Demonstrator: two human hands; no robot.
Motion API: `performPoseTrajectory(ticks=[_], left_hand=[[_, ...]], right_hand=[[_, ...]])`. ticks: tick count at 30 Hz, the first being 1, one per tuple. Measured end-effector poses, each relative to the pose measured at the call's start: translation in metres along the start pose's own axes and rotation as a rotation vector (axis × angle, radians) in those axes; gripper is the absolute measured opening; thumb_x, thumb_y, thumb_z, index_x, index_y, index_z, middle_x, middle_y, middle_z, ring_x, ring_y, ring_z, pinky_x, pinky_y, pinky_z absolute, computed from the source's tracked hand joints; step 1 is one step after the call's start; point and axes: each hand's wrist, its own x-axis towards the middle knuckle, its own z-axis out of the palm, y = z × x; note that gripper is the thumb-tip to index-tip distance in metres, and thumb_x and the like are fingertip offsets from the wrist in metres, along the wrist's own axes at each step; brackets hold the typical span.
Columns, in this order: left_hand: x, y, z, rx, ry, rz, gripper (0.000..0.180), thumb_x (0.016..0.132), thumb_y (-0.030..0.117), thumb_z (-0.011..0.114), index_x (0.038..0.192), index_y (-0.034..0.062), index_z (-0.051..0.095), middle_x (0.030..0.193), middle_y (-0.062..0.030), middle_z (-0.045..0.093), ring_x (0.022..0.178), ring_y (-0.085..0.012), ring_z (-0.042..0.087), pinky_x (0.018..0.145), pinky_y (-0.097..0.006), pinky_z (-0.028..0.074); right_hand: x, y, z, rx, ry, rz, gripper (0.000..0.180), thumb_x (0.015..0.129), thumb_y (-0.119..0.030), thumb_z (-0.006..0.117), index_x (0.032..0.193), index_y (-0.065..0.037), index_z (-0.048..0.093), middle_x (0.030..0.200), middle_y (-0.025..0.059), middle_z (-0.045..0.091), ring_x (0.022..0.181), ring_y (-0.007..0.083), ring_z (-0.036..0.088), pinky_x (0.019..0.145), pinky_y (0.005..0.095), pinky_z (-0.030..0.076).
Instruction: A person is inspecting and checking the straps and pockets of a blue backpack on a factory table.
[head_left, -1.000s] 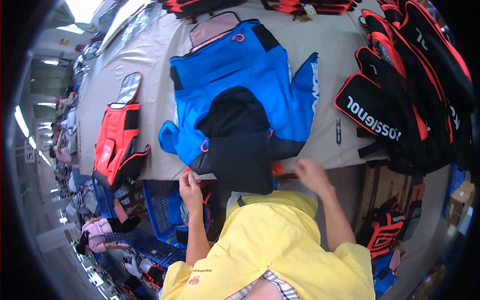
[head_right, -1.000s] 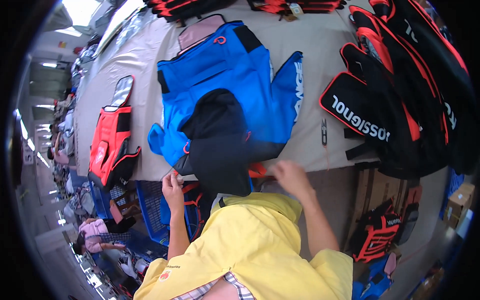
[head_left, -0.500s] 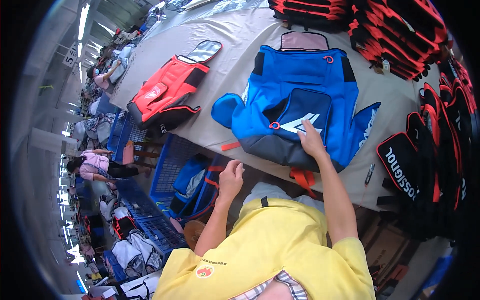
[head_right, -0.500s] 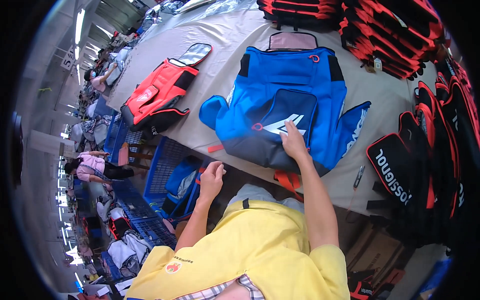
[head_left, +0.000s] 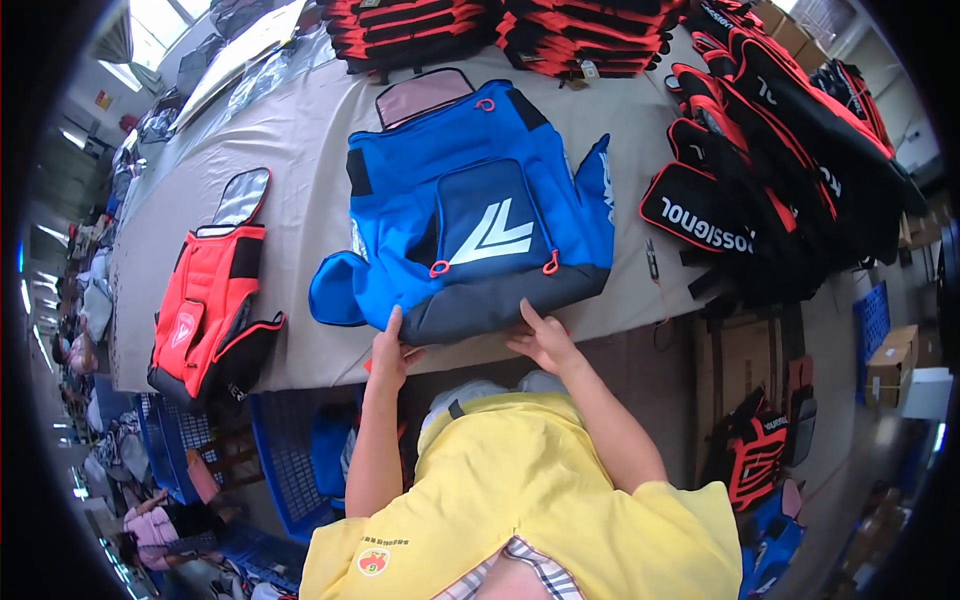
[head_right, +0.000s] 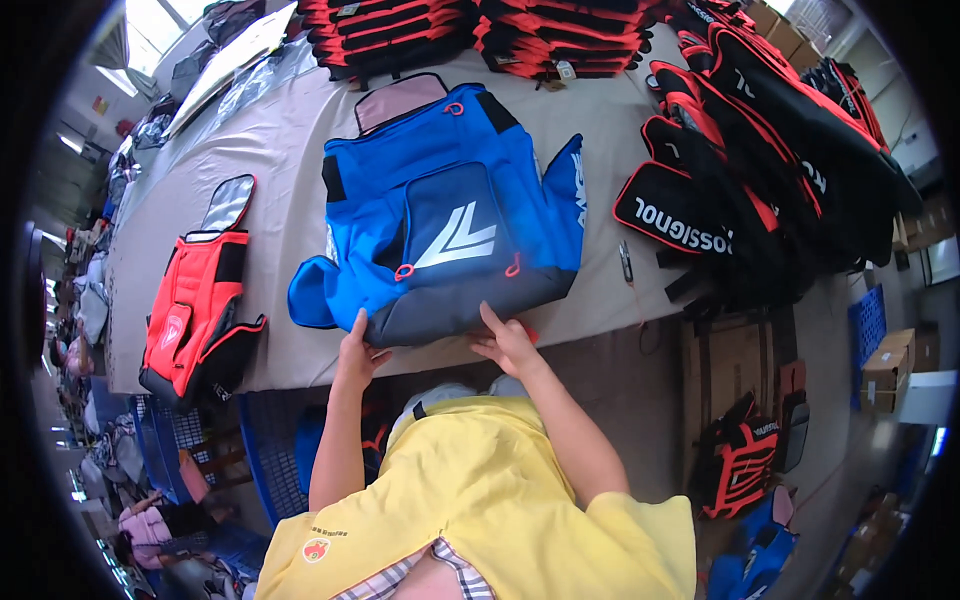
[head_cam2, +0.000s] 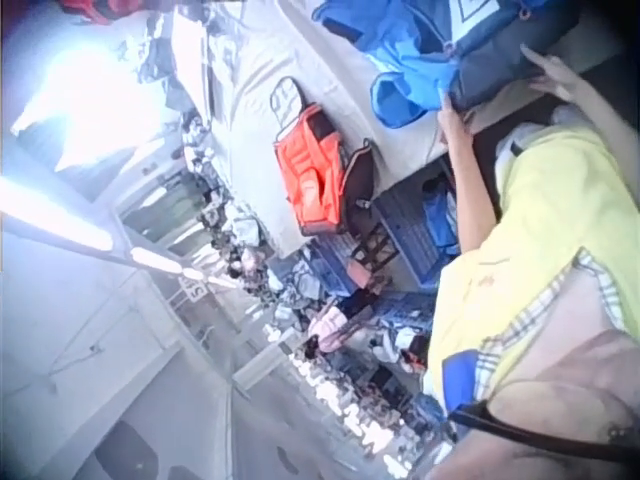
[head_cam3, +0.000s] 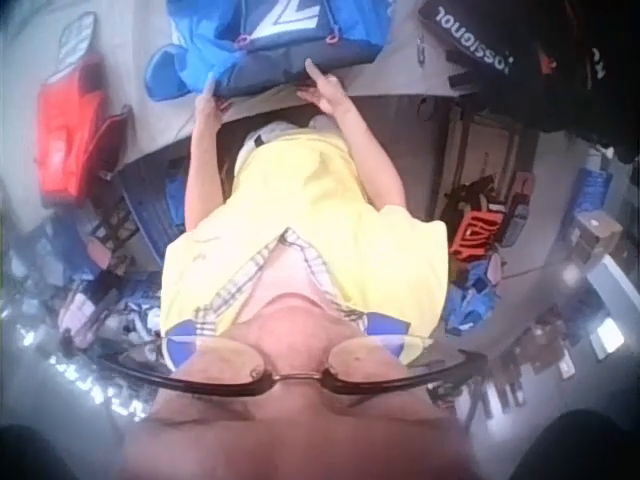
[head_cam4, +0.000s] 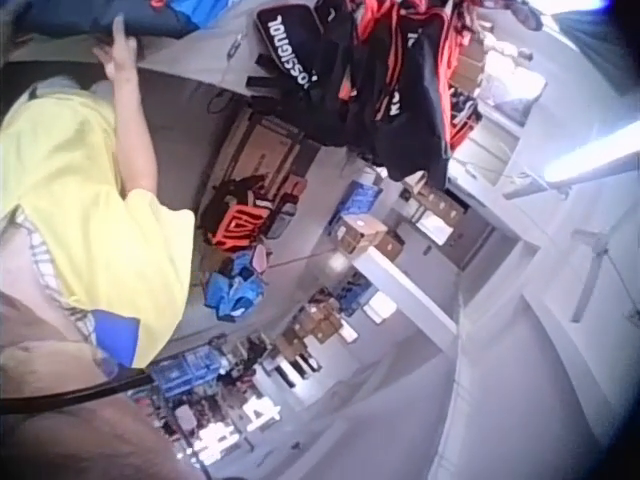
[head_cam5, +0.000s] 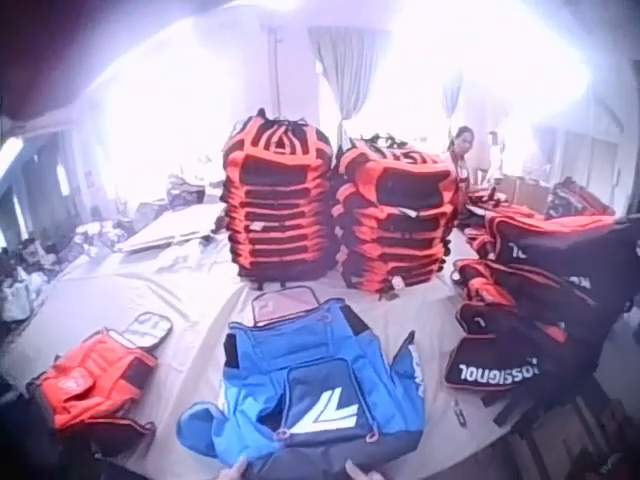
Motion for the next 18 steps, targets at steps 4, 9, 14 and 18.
performPoseTrajectory(ticks=[4,9,14,18], left_hand=[[0.023,-0.016,-0.003,0.005,-0.119,-0.025,0.059,0.104,0.061,0.073,0.139,0.0133,0.064,0.126,-0.0033,0.077,0.112,-0.0257,0.073,0.102,-0.054,0.055],[0.042,-0.04,-0.013,-0.034,-0.157,-0.064,0.051,0.106,0.052,0.076,0.136,0.0121,0.065,0.122,-0.0052,0.077,0.103,-0.0237,0.075,0.086,-0.047,0.061],[0.055,-0.056,-0.025,-0.101,-0.198,-0.006,0.05,0.106,0.048,0.078,0.134,0.0088,0.064,0.115,-0.0062,0.077,0.093,-0.0196,0.074,0.071,-0.039,0.061],[0.046,-0.045,-0.017,-0.059,-0.128,0.0,0.049,0.104,0.043,0.081,0.132,0.0062,0.065,0.107,-0.006,0.073,0.091,-0.0241,0.07,0.076,-0.042,0.059]], right_hand=[[0.023,0.019,0.02,0.027,0.172,-0.05,0.065,0.1,-0.054,0.083,0.144,-0.009,0.064,0.132,0.0105,0.073,0.113,0.0306,0.072,0.098,0.0521,0.061],[0.032,0.057,-0.005,-0.117,0.306,-0.155,0.058,0.105,-0.047,0.08,0.144,-0.009,0.06,0.132,0.0103,0.072,0.112,0.0308,0.072,0.094,0.0496,0.063],[0.039,0.053,0.003,-0.182,0.366,-0.095,0.057,0.106,-0.048,0.078,0.143,-0.007,0.061,0.132,0.01,0.072,0.112,0.0311,0.073,0.094,0.0491,0.063],[0.043,0.05,0.001,-0.204,0.388,-0.067,0.057,0.106,-0.049,0.078,0.14,-0.007,0.061,0.132,0.0107,0.072,0.109,0.0308,0.074,0.091,0.0473,0.065]])
